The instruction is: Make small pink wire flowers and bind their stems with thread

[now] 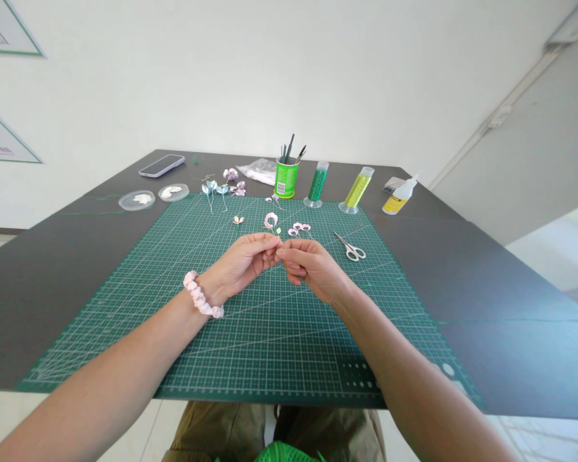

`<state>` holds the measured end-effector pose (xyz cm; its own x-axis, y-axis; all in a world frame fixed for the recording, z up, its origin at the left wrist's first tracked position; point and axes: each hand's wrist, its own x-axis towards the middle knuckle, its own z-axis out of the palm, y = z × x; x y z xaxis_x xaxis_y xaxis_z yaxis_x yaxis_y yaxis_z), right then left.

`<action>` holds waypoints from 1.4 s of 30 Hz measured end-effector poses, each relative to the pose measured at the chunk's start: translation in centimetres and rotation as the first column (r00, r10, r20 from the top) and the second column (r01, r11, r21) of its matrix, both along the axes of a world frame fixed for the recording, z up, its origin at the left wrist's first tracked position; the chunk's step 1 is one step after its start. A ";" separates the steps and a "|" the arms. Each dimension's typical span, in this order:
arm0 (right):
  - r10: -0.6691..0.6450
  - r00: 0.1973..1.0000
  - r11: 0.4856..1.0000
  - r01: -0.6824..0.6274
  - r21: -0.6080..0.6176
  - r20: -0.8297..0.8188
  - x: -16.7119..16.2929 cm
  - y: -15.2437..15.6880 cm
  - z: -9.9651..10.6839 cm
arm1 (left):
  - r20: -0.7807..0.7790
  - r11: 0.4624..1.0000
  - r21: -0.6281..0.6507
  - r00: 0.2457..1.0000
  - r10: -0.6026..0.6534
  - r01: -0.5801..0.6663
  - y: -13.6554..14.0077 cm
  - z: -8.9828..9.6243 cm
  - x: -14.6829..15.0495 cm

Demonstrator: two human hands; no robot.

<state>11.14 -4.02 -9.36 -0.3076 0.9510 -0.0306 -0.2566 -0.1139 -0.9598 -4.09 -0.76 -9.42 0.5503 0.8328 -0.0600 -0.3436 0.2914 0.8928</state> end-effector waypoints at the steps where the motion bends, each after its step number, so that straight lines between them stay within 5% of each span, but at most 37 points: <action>1: -0.001 1.000 1.000 0.001 -0.001 -0.002 0.0 0.0 0.0 | 0.003 1.000 0.000 1.000 -0.003 0.003 0.0 0.0 0.0; 42: 0.006 1.000 1.000 -0.007 0.010 0.007 -0.1 0.0 0.0 | 0.021 0.999 -0.033 0.999 -0.026 0.027 0.0 -0.1 0.0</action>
